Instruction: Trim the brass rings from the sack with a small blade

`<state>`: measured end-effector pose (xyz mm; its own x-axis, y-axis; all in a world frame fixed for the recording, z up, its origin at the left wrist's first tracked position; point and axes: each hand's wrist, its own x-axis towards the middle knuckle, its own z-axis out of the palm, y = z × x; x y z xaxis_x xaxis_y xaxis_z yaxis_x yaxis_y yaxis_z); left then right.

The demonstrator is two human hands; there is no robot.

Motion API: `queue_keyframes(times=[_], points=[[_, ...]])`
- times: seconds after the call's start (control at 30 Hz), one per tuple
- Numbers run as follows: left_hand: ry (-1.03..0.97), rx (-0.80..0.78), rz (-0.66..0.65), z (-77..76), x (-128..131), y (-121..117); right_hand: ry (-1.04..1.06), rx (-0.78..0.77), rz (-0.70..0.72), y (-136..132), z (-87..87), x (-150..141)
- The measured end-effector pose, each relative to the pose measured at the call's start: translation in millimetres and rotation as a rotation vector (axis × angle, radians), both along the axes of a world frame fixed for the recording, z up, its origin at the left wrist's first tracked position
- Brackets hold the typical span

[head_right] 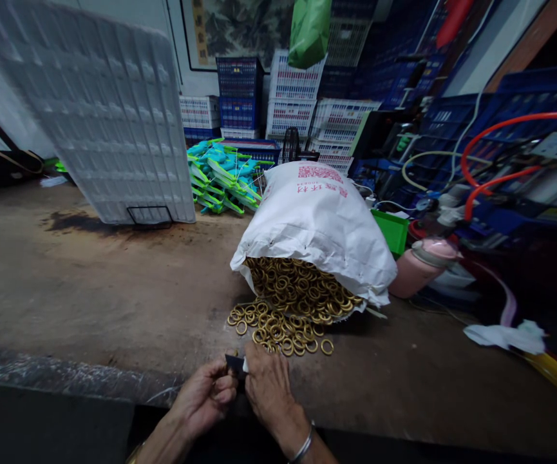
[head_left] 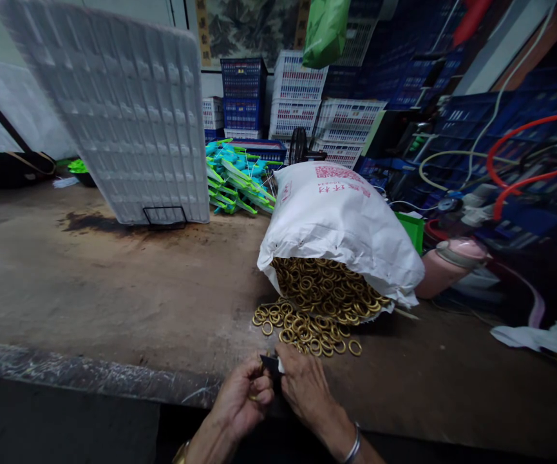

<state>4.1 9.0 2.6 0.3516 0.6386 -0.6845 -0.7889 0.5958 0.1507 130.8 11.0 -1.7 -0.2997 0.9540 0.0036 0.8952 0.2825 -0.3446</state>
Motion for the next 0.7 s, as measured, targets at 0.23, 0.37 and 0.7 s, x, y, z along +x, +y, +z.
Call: queue_keyframes(times=[0.23,0.37,0.7], points=[[0.051,0.147,-0.063,1.2,-5.1,-11.7,-0.016,0.066,0.012,3.4,-7.5,7.7],[0.074,0.302,-0.152,5.3,-10.0,-21.1,-0.015,0.073,-0.026,13.5,5.2,8.9],[0.079,0.218,-0.147,-8.7,-24.7,-14.5,-0.187,0.092,-0.077,39.4,9.3,-20.7]])
